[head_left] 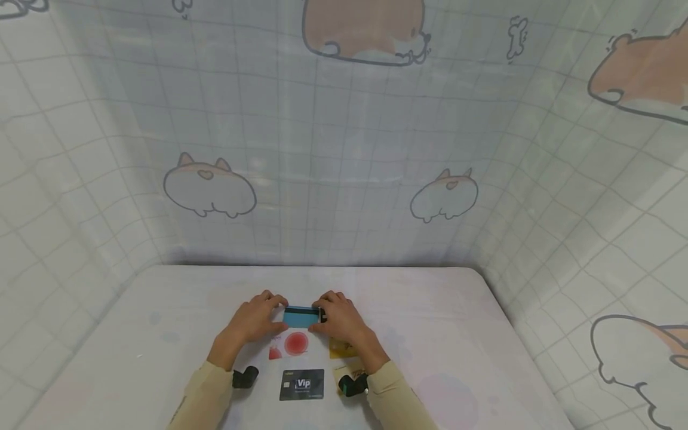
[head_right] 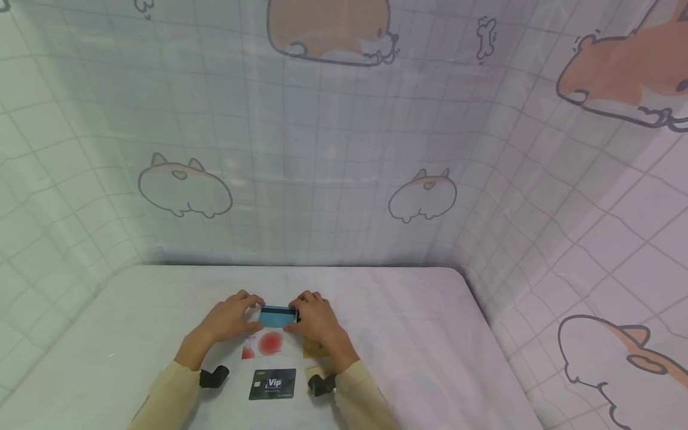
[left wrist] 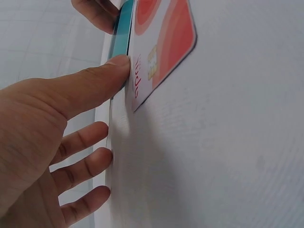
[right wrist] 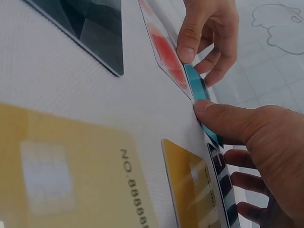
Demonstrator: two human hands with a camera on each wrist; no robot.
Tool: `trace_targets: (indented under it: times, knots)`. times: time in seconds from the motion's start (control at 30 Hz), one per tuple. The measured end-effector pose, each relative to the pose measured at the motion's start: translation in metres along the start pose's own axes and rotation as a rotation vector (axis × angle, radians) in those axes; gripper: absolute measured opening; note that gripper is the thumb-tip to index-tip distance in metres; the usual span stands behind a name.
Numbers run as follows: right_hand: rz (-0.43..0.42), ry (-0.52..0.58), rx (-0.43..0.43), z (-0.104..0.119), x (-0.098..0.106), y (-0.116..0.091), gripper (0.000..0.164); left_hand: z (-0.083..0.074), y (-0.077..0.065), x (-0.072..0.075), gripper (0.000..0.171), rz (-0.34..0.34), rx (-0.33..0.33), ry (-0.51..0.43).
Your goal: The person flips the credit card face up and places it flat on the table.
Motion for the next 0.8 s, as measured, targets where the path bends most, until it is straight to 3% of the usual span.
trace_targets:
  times: [0.4, 0.8]
  knots:
    - [-0.003, 0.073, -0.023, -0.004, -0.005, -0.005, 0.055, -0.003, -0.006, -0.006, 0.056, -0.07, -0.035, -0.022]
    - [-0.011, 0.059, -0.032, 0.003, -0.007, -0.019, 0.052, -0.005, -0.016, -0.005, 0.057, -0.053, -0.057, -0.046]
Point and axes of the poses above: each hand's wrist, its own y-axis towards the middle knuckle, its own x-axis out of the back of the hand, z = x × y, the point moved 2 cm from there along y, towards the middle knuckle, and after that the axes turned 15 degrees about -x, right-handed, at the moved point
